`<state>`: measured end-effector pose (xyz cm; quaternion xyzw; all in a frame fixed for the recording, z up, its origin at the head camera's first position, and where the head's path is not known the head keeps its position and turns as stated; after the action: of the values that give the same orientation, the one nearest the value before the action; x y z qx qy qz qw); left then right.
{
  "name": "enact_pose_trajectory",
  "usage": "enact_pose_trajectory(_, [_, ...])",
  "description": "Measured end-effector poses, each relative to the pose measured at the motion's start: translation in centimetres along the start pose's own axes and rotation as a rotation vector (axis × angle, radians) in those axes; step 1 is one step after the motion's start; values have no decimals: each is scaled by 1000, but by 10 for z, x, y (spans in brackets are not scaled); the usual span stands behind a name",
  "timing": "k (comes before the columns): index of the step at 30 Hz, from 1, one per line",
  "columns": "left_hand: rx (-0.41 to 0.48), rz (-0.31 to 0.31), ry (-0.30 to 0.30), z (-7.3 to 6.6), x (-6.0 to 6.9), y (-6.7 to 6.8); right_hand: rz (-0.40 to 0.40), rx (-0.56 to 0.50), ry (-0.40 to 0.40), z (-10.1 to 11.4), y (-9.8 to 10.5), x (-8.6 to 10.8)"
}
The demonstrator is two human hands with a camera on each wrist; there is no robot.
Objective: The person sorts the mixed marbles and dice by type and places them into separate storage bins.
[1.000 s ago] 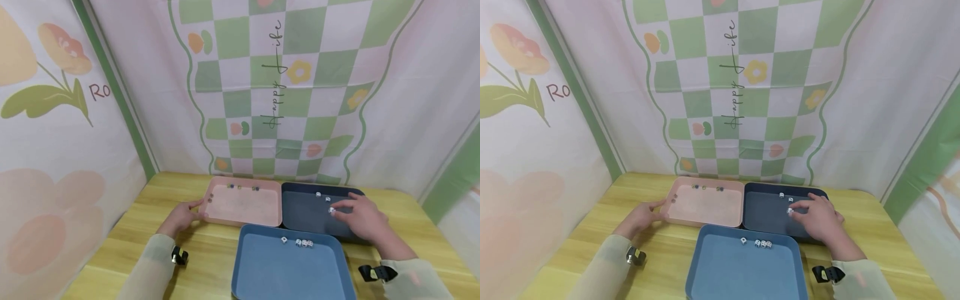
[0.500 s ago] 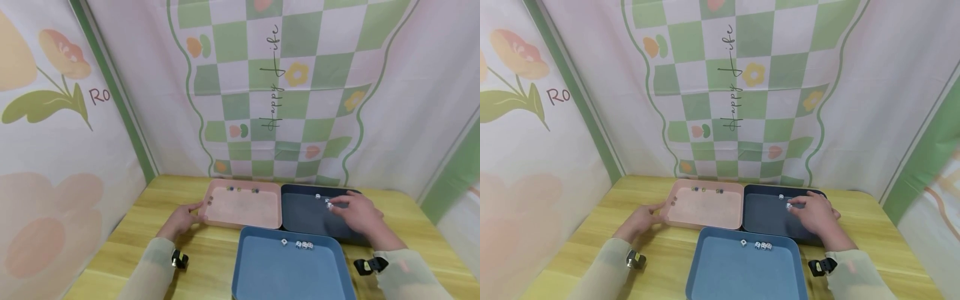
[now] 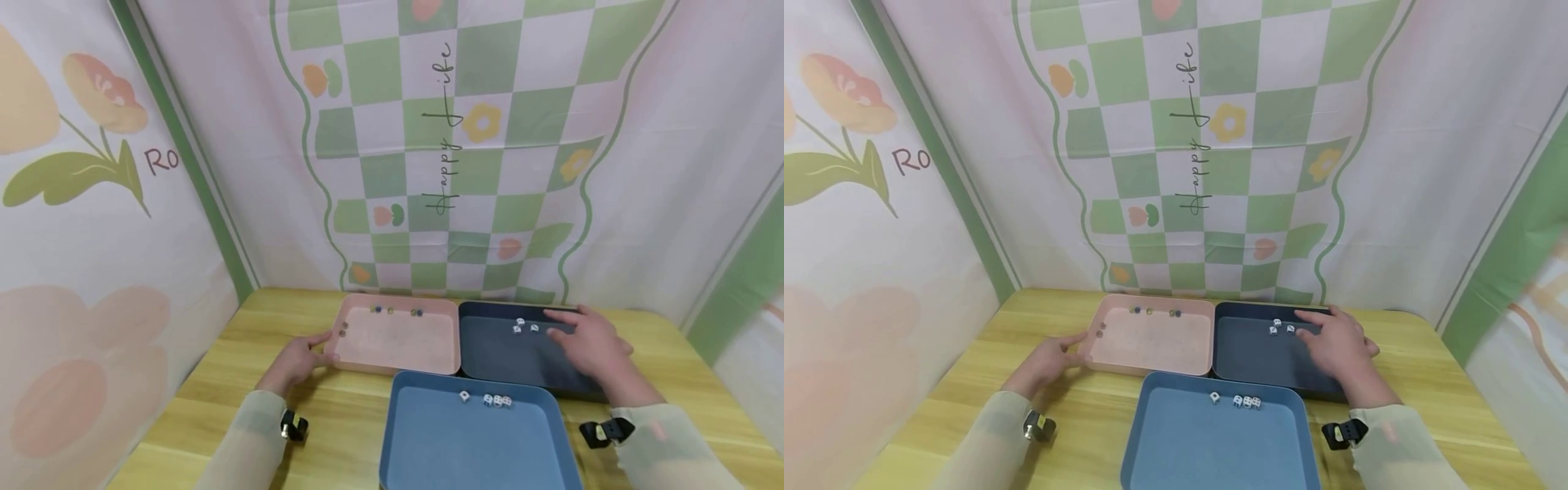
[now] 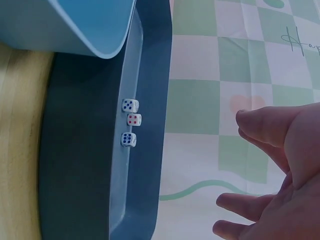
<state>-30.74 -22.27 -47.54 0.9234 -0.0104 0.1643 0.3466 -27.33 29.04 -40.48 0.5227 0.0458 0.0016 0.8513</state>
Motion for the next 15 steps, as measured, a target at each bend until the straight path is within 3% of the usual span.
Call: enact_pose_trajectory(15, [-17, 9, -16, 1, 1, 0, 26, 18, 30, -3, 0, 11])
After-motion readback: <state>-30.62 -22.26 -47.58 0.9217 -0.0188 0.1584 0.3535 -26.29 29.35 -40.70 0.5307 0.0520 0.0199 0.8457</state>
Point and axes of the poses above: each hand's wrist, its own x-axis away from the middle knuckle, its own y-axis out of the back of the hand, z = x × y, the point moved 1 cm from there along -x, towards the middle knuckle, and after that the axes turned 6 degrees about y, right-handed, at the moved point
